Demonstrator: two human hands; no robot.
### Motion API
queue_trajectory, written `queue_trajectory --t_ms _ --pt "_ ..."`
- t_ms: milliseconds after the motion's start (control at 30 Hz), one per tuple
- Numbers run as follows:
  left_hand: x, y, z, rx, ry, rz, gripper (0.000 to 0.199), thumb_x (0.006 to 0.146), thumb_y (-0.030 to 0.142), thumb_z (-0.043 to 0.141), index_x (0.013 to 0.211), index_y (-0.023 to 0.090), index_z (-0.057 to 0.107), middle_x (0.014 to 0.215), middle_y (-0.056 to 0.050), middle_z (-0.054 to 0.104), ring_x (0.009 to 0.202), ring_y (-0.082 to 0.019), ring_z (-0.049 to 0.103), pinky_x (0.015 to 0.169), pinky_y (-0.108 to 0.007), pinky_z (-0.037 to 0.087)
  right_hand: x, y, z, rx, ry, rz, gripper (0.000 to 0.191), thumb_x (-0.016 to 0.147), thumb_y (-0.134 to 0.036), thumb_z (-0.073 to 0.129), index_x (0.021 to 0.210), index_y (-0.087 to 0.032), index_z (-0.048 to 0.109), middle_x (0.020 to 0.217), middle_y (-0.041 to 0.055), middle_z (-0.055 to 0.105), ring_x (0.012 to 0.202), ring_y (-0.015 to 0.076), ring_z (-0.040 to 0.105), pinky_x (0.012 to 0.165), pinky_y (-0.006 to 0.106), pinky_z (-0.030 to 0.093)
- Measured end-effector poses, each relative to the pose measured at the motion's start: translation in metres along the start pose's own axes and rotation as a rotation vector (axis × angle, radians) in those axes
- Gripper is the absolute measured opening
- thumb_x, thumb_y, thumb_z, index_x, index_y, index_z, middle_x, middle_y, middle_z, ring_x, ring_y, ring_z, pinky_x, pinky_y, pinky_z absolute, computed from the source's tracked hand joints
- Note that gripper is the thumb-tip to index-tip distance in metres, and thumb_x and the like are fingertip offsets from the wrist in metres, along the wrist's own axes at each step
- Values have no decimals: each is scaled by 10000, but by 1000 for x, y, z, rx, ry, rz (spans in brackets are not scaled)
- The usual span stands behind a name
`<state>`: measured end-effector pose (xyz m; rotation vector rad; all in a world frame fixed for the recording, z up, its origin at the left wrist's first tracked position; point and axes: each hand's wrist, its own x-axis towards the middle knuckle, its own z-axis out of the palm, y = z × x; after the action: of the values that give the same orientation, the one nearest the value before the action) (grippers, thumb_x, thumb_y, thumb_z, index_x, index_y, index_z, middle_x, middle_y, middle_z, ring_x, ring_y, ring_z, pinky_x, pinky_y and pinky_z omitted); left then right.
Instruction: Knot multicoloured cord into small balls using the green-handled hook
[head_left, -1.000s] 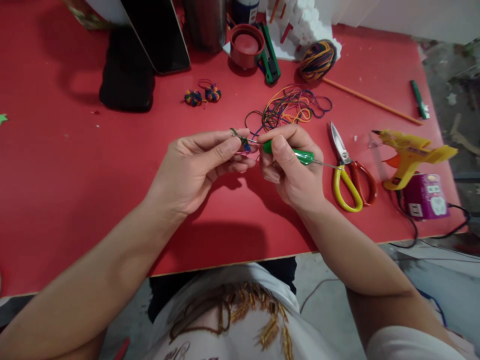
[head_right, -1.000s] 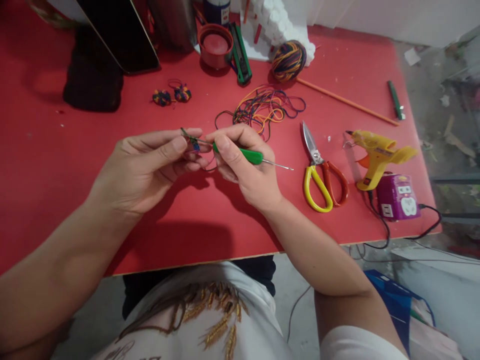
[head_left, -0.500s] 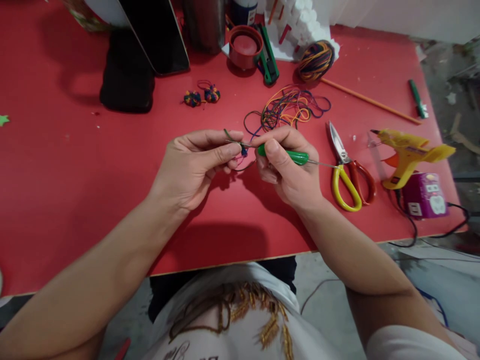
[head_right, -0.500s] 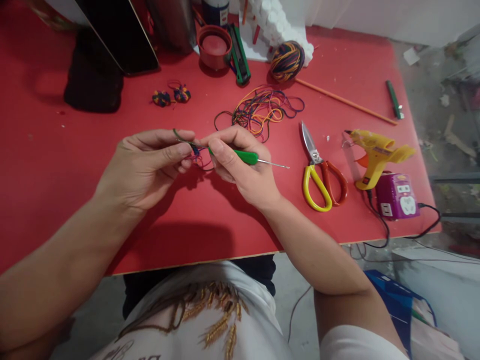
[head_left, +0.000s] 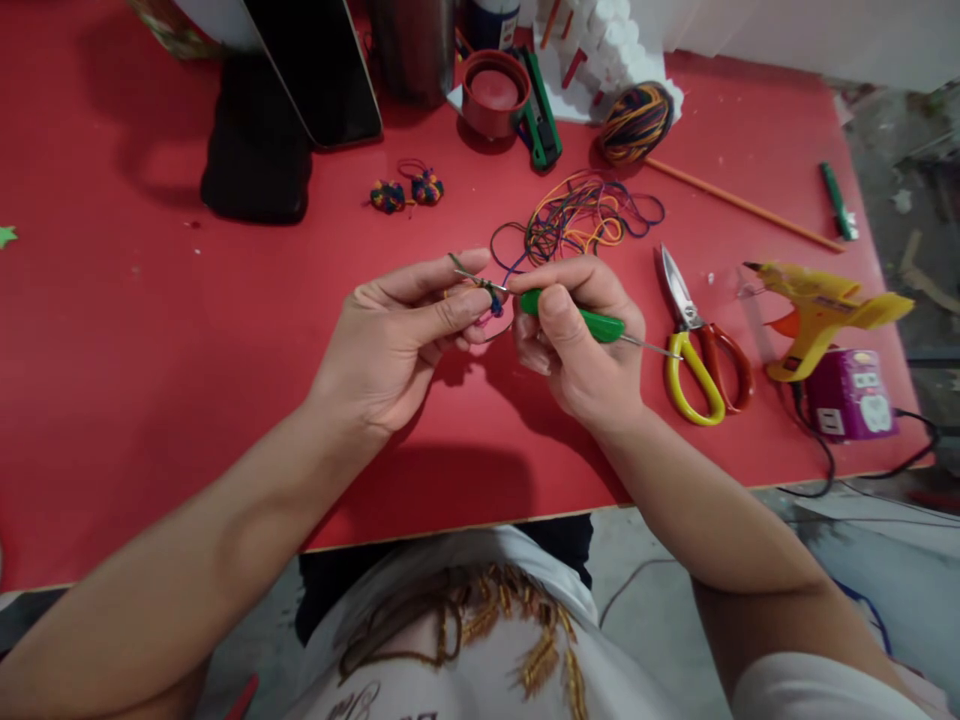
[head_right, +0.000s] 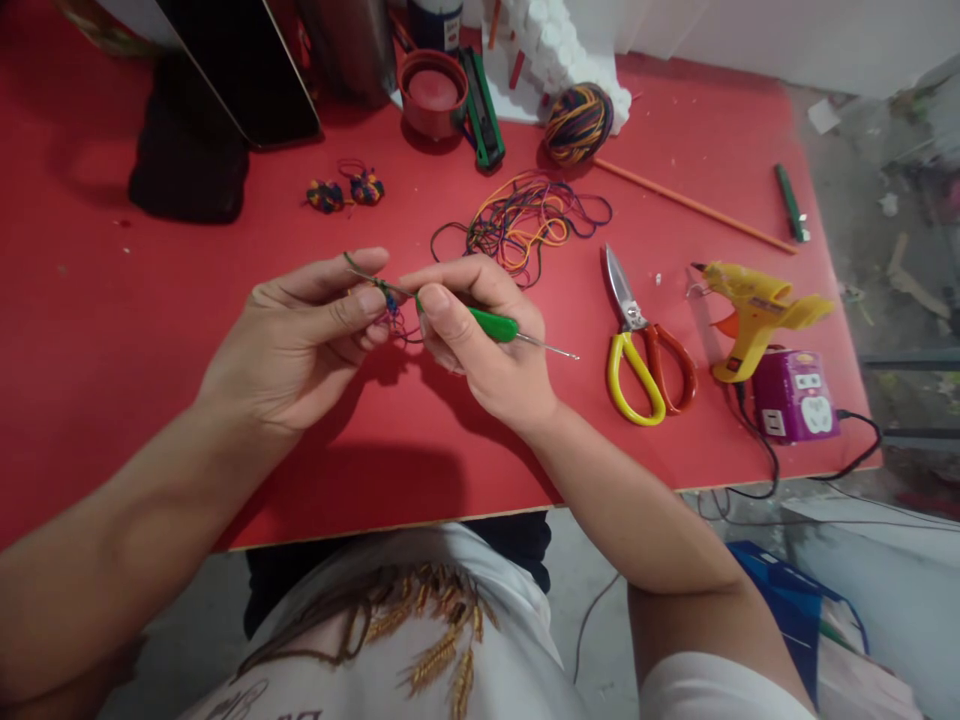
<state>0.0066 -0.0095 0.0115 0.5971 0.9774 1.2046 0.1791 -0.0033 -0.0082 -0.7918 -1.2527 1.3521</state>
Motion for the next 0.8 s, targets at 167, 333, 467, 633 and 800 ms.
queue_trajectory --t_ms 167,333,467,633,800 --pt "-2 -3 3 -85 4 -22 225 764 113 931 925 263 887 776 29 784 600 -71 674 588 -159 593 0 1 2 -22 10 23 236 993 -508 756 1043 -279 738 723 -30 619 493 118 493 439 291 406" --pt "-2 -5 3 -46 15 7 227 749 134 961 904 276 876 813 34 787 606 -73 654 604 -191 598 2 2 0 -67 3 66 346 969 -624 736 1050 -288 714 724 -20 628 484 129 485 434 304 429" --pt "-3 -4 3 -4 5 41 199 781 125 942 900 274 884 908 15 824 642 -89 689 680 -228 632 5 2 -4 -75 -37 57 316 975 -608 740 1058 -304 717 701 -37 595 499 129 492 448 294 428" --pt "0 0 2 -46 -23 35 145 819 109 902 903 227 894 844 -2 815 637 -72 682 643 -175 613 5 6 -6 -13 -44 19 263 1000 -540 742 1050 -283 734 695 -51 564 490 101 468 442 267 398" --pt "4 -3 -1 -24 -26 90 155 788 87 918 837 231 888 829 2 811 651 -64 691 623 -146 589 5 7 -6 53 -65 11 232 994 -490 771 1050 -266 756 692 -54 563 500 88 477 454 255 389"
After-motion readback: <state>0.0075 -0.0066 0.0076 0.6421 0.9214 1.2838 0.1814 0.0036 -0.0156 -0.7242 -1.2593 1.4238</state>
